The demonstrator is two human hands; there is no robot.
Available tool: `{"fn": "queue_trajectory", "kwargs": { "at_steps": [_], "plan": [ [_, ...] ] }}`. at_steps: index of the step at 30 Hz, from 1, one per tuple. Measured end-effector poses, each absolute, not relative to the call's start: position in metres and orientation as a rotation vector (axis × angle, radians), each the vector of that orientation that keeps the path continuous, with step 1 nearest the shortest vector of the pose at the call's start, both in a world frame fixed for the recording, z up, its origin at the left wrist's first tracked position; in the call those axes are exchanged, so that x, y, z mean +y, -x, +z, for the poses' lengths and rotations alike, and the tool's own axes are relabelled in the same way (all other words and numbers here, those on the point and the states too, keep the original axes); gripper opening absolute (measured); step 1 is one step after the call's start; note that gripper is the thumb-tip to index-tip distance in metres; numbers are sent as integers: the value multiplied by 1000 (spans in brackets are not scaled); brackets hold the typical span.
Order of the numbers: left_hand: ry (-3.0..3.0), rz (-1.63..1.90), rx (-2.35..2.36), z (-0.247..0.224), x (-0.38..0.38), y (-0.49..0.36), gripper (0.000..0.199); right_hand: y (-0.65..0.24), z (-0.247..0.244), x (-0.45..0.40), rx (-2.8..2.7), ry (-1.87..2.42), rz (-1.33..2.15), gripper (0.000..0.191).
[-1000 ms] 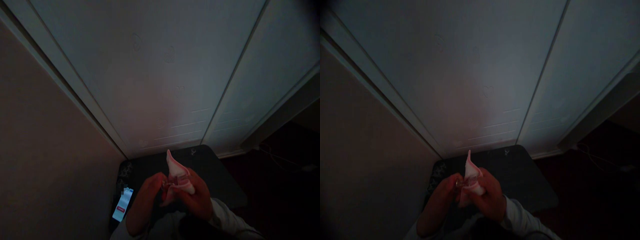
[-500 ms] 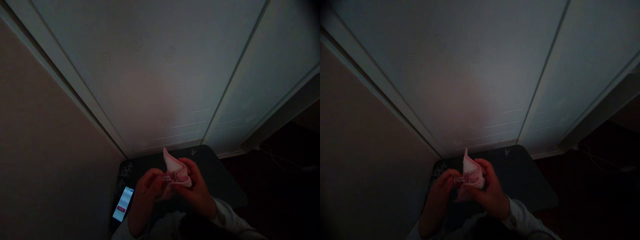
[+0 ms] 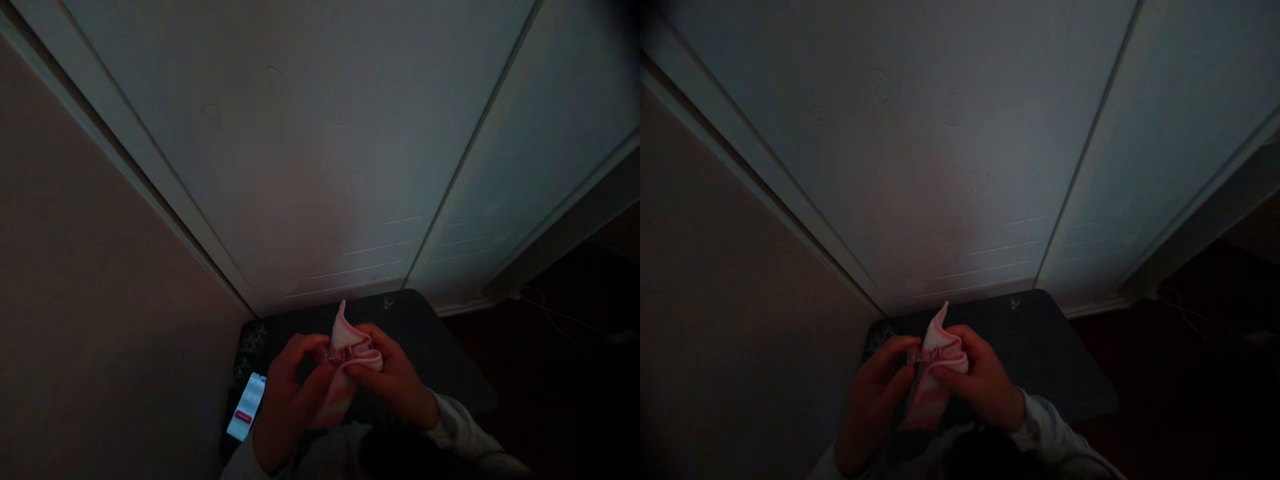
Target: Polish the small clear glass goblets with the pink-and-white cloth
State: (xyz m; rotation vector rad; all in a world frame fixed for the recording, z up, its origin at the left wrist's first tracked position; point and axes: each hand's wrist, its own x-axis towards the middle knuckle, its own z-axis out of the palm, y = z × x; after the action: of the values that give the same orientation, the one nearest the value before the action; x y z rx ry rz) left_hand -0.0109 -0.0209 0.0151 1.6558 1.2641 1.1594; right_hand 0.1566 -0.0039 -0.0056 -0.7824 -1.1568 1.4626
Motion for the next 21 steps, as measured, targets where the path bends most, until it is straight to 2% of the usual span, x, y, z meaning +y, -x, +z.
{"fn": "queue_trajectory", "kwargs": {
  "at_steps": [12, 21],
  "plan": [
    [-2097, 1050, 1166, 19, -15, 22, 28, -157, -10, -1, -1232, 854, 1390, 23],
    [-2166, 971, 1060, 16, -13, 28, 34, -157, -13, 1, -1228, 837, 1520, 19]
  ]
}}
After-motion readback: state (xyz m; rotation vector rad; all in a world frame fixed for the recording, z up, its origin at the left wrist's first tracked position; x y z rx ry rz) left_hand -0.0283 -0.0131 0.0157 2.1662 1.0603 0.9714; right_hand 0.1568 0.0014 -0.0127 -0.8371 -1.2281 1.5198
